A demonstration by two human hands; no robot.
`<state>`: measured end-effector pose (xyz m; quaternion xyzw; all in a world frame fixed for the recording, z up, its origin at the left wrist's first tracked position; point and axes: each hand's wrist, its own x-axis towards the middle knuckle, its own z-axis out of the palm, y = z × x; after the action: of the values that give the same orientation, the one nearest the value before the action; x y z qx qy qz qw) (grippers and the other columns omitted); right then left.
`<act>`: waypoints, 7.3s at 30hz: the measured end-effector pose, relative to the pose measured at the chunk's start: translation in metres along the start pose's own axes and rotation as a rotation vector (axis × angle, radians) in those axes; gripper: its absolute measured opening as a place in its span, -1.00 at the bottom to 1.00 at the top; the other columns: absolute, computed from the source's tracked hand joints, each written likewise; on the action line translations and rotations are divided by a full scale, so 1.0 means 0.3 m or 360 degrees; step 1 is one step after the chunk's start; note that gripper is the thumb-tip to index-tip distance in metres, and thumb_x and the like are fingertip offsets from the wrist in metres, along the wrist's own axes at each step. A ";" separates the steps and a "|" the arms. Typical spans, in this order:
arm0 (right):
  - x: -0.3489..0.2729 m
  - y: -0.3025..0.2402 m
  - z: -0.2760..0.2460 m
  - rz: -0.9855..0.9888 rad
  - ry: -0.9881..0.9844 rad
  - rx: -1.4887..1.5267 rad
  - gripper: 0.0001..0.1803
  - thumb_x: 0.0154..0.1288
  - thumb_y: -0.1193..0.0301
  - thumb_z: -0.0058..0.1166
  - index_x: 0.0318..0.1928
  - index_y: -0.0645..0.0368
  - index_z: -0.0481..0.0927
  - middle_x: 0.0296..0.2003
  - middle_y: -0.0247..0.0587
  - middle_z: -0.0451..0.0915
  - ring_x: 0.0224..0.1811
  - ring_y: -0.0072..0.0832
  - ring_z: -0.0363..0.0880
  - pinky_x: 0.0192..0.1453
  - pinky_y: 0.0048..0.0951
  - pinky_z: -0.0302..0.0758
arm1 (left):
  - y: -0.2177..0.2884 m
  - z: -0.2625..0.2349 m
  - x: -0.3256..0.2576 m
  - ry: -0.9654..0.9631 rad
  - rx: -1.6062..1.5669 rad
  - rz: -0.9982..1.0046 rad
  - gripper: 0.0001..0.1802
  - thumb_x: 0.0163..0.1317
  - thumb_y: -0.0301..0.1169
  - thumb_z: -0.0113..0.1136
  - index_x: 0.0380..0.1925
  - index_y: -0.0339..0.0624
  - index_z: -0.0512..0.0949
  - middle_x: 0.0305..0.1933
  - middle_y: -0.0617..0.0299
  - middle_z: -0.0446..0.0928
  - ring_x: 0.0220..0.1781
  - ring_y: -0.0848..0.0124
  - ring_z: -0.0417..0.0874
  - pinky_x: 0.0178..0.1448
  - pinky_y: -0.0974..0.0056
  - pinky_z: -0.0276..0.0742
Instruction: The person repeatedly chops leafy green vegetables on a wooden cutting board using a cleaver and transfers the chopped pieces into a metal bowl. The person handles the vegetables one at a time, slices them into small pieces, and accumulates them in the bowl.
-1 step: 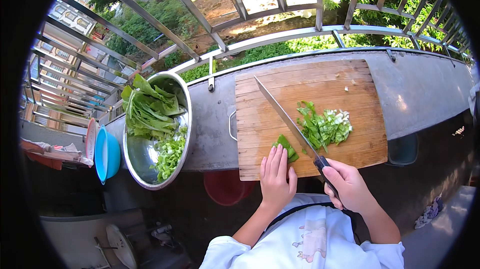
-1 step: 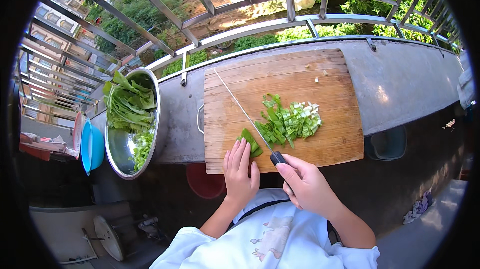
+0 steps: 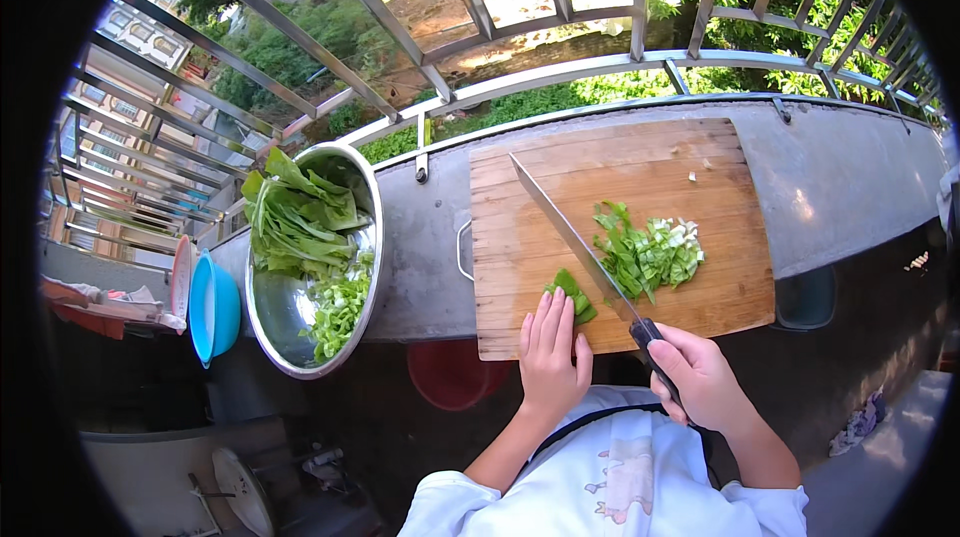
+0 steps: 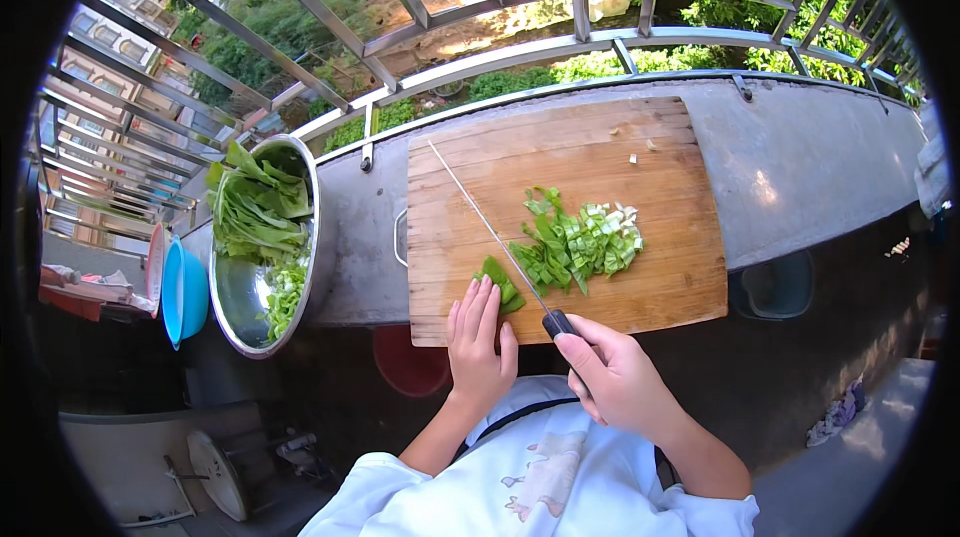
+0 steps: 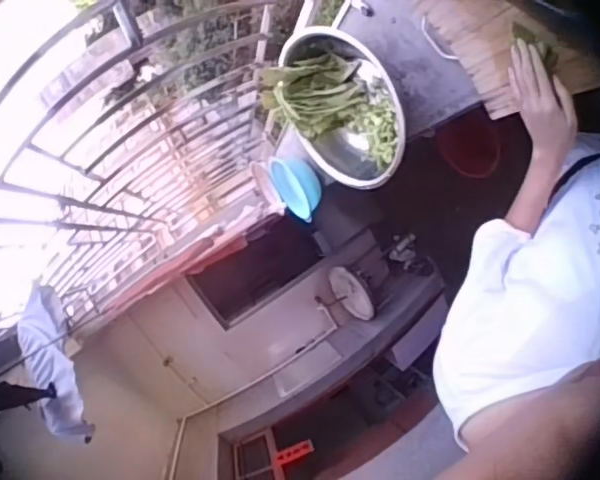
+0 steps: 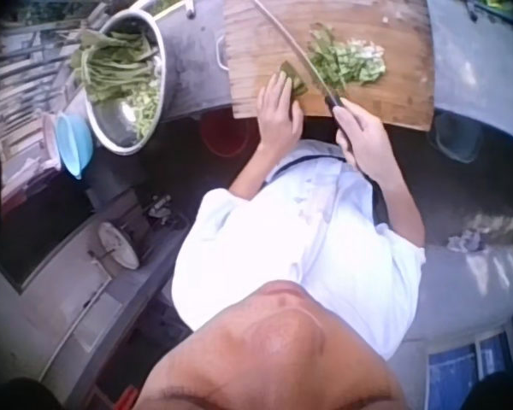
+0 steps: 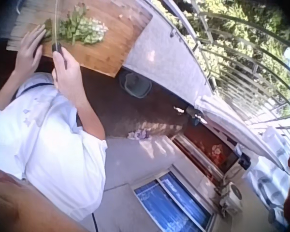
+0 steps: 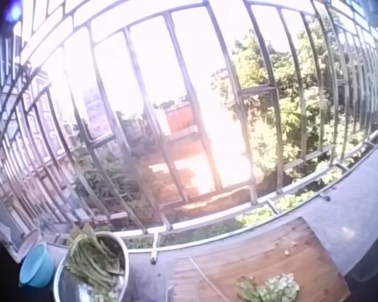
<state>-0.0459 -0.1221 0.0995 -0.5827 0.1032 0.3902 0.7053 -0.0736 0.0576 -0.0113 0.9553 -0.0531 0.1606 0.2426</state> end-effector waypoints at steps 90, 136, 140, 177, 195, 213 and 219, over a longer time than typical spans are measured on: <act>0.119 0.011 0.097 0.0086 -0.0210 -0.0140 -0.60 0.43 0.23 -0.19 0.12 0.24 0.38 -0.67 -0.53 0.27 -0.72 -0.79 0.17 -0.69 -0.67 0.15 | -0.041 -0.005 -0.063 0.0035 0.0150 0.0002 -0.50 0.08 -0.41 0.03 0.08 -0.33 0.44 0.22 0.04 0.39 0.33 0.13 0.29 0.31 0.14 0.05; 0.023 0.305 -0.283 0.0256 -0.0479 0.1364 -0.39 0.41 -0.10 -0.48 0.25 0.01 0.22 -0.68 -0.40 0.22 -0.84 -0.71 0.08 -0.82 -0.68 0.08 | 0.054 0.064 0.224 0.0001 -0.0858 -0.0719 -0.39 0.37 -0.19 -0.22 0.34 -0.22 0.01 0.46 -0.02 -0.10 0.51 0.15 -0.18 0.40 -0.14 -0.62; 0.040 0.317 -0.256 0.0258 -0.0590 0.1401 -0.41 0.41 -0.08 -0.44 0.25 0.00 0.23 -0.65 -0.39 0.24 -0.81 -0.70 0.13 -0.75 -0.65 0.12 | 0.098 0.094 0.236 -0.0035 -0.0771 -0.0694 -0.32 0.32 -0.11 -0.11 0.35 -0.16 0.01 0.46 -0.04 -0.11 0.50 0.12 -0.19 0.37 -0.21 -0.66; 0.210 -0.094 -0.040 0.0382 -0.0929 0.0859 -0.38 0.43 -0.06 -0.46 0.27 0.11 0.17 -0.68 -0.39 0.22 -0.84 -0.73 0.13 -0.83 -0.70 0.10 | -0.034 -0.197 0.418 0.0871 -0.0406 -0.0254 -0.53 0.16 -0.41 0.09 0.11 -0.22 0.41 0.36 -0.06 0.13 0.38 -0.13 0.03 0.37 -0.14 -0.08; 0.633 -0.366 0.622 0.0809 -0.1572 -0.0207 -0.46 0.44 0.02 -0.35 0.23 0.10 0.24 -0.64 -0.40 0.28 -0.80 -0.72 0.10 -0.77 -0.66 0.06 | -0.558 -0.648 0.173 0.1271 0.0005 -0.0814 -0.48 0.20 -0.35 0.08 0.18 -0.22 0.35 0.33 -0.16 0.15 0.35 -0.21 0.08 0.36 -0.11 0.03; 0.673 -0.389 0.637 0.0760 -0.1430 -0.0429 -0.43 0.43 0.01 -0.34 0.24 0.16 0.23 -0.64 -0.41 0.30 -0.80 -0.74 0.12 -0.80 -0.69 0.05 | -0.535 -0.728 0.026 0.0612 0.0164 -0.1330 -0.72 0.15 -0.28 0.16 -0.16 -0.14 0.56 -0.07 0.18 0.49 0.09 0.21 0.43 0.33 -0.07 -0.05; 0.646 -0.379 0.647 0.0719 -0.1398 -0.0489 -0.43 0.45 0.03 -0.37 0.25 0.19 0.22 -0.64 -0.40 0.29 -0.80 -0.75 0.11 -0.81 -0.71 0.05 | -0.531 -0.708 0.101 0.0753 0.0225 -0.0772 -0.79 0.20 -0.44 0.08 -0.14 -0.07 0.51 -0.11 0.27 0.45 0.04 0.27 0.43 0.32 -0.08 -0.06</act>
<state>0.1010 0.1346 0.1256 -0.4240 -0.1380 0.7513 0.4866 -0.0762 0.2985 0.1040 0.8909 0.2445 0.3185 0.2125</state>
